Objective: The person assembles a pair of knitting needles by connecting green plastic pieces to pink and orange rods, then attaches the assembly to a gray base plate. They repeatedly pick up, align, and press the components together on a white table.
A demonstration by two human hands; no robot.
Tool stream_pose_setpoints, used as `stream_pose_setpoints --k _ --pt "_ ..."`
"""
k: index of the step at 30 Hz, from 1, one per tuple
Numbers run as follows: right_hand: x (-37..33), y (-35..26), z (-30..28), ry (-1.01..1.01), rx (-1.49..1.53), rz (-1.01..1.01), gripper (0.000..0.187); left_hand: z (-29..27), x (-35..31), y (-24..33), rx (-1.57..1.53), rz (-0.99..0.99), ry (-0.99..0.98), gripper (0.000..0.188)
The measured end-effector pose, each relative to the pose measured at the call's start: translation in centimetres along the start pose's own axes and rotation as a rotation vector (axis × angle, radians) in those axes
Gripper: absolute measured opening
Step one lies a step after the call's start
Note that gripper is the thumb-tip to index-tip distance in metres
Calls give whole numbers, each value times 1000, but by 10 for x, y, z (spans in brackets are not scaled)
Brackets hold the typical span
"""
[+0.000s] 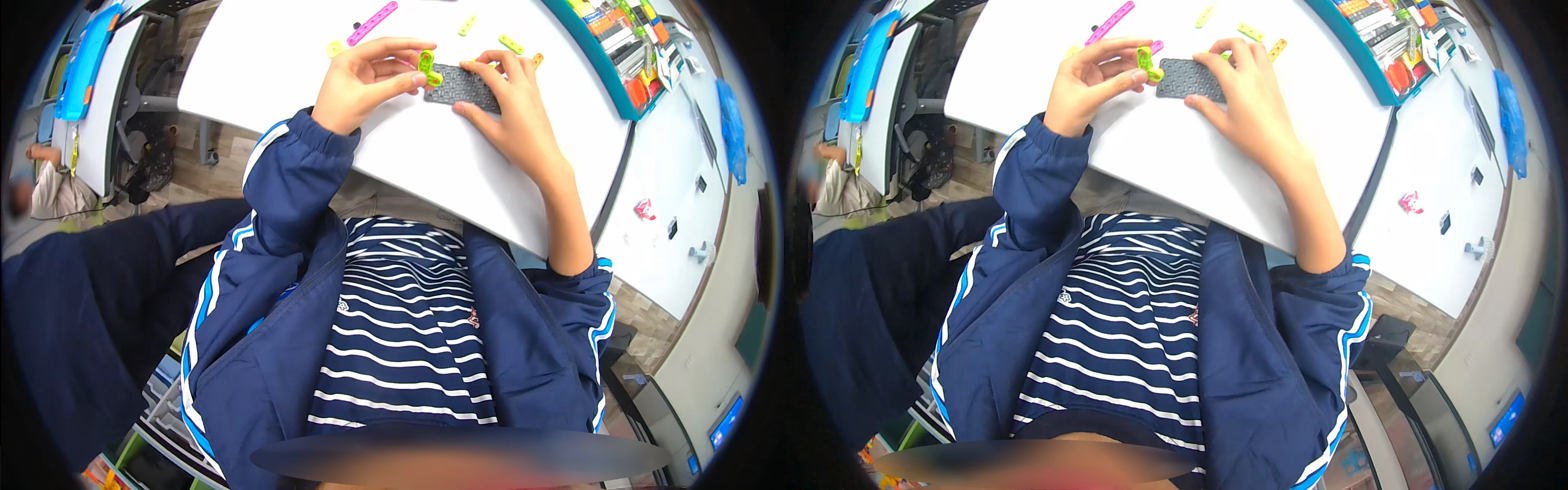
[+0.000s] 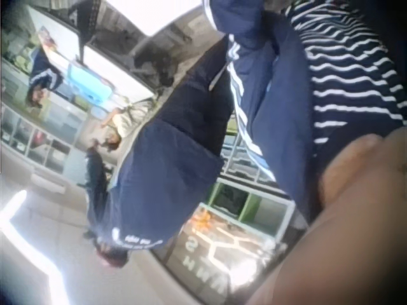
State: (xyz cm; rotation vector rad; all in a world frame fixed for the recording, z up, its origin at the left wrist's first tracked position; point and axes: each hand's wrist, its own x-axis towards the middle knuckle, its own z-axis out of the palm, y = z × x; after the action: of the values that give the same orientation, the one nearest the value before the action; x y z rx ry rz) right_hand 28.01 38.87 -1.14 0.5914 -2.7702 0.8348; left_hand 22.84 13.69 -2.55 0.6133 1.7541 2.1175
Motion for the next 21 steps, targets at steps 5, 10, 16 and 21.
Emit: stream_pose_setpoints --k 5,10,16,21 --pt "15 -5 -30 19 59 73 48 5 2 4 -77 -87 71 42" --pt "67 52 -106 267 -122 108 30 -1 4 9 -229 -195 100 29" --pt "202 234 -184 343 -321 344 20 0 -1 10 -368 -161 67 22" --pt "279 362 -173 181 -459 576 21 1 -1 16 -450 -220 45 23"
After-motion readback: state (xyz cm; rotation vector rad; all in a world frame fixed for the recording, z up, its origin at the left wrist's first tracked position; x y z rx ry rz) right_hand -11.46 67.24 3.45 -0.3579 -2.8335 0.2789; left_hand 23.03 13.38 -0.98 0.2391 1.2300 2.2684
